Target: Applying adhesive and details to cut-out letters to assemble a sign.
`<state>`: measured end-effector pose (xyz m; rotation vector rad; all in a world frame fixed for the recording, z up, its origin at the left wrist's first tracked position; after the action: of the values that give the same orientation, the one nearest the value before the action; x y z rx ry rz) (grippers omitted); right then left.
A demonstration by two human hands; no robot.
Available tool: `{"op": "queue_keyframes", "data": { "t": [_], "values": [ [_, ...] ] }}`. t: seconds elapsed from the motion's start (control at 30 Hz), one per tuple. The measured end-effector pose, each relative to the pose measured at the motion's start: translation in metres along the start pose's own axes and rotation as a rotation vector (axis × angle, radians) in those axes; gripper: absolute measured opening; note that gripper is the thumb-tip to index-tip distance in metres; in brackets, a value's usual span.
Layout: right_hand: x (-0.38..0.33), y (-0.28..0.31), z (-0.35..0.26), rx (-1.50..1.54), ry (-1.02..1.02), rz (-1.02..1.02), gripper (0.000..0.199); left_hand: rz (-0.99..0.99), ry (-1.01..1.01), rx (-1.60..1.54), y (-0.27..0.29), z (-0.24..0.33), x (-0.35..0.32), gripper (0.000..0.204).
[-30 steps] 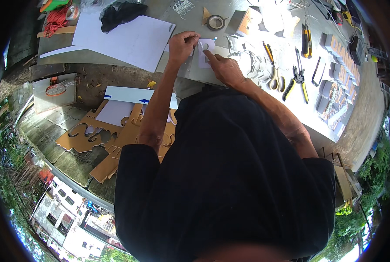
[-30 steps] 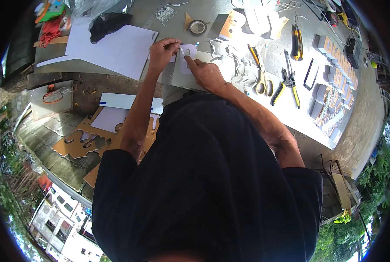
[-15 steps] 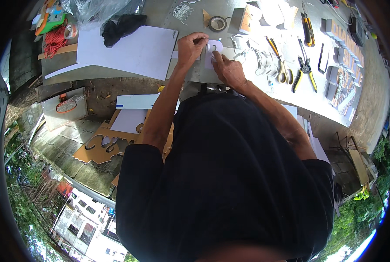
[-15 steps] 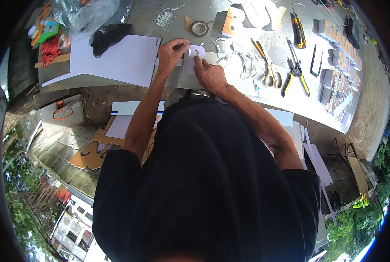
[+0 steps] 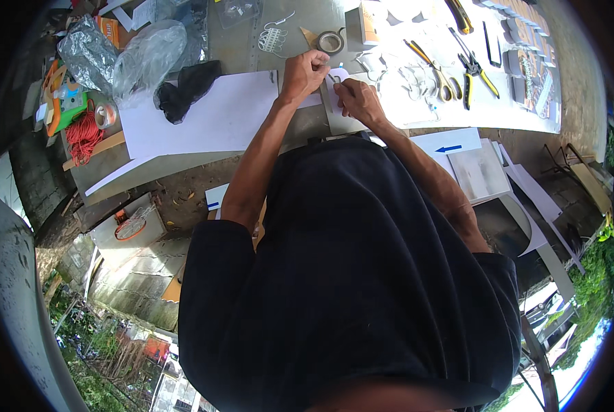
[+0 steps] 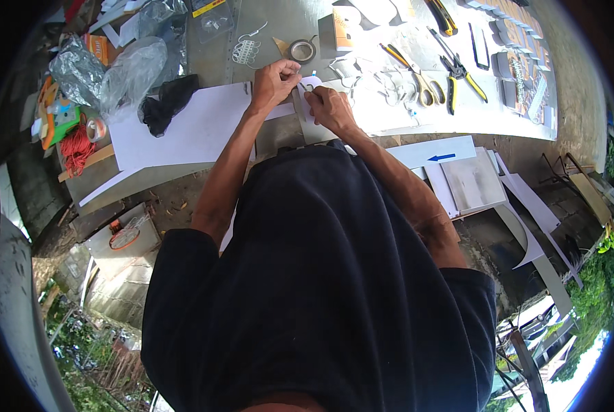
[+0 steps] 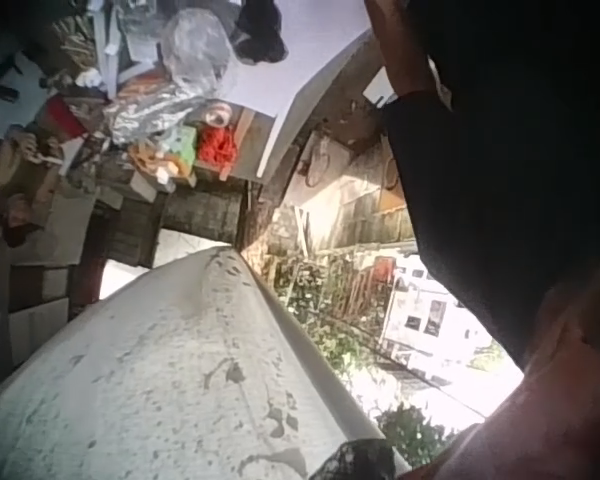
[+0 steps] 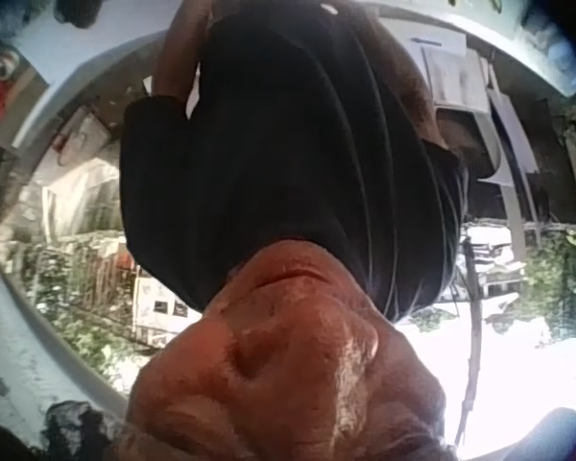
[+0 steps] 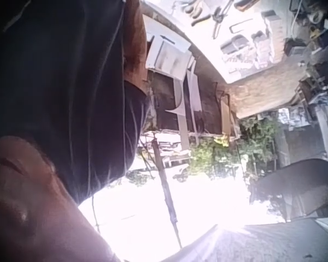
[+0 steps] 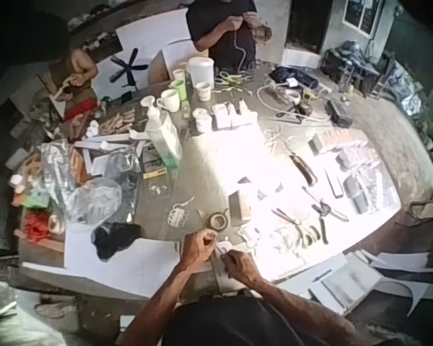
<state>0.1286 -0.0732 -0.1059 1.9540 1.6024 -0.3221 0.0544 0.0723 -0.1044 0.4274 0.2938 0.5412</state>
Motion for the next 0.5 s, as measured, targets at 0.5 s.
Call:
{"op": "queue_keyframes", "data": {
  "t": [0.5],
  "values": [
    [0.020, -0.011, 0.022, 0.262, -0.311, -0.136, 0.037, -0.119, -0.065, -0.120, -0.010, -0.010, -0.003, 0.032]
  ]
}}
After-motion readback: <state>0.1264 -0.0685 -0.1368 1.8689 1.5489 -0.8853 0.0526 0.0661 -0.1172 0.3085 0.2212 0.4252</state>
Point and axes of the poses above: each hand's wrist, its own x-axis towards the middle knuckle, its own y-axis out of the back of the hand, z = x × y, the point moved 9 cm from there along x, towards the middle knuckle, and after that the axes turned 10 degrees about -z, right-handed, at the moved point
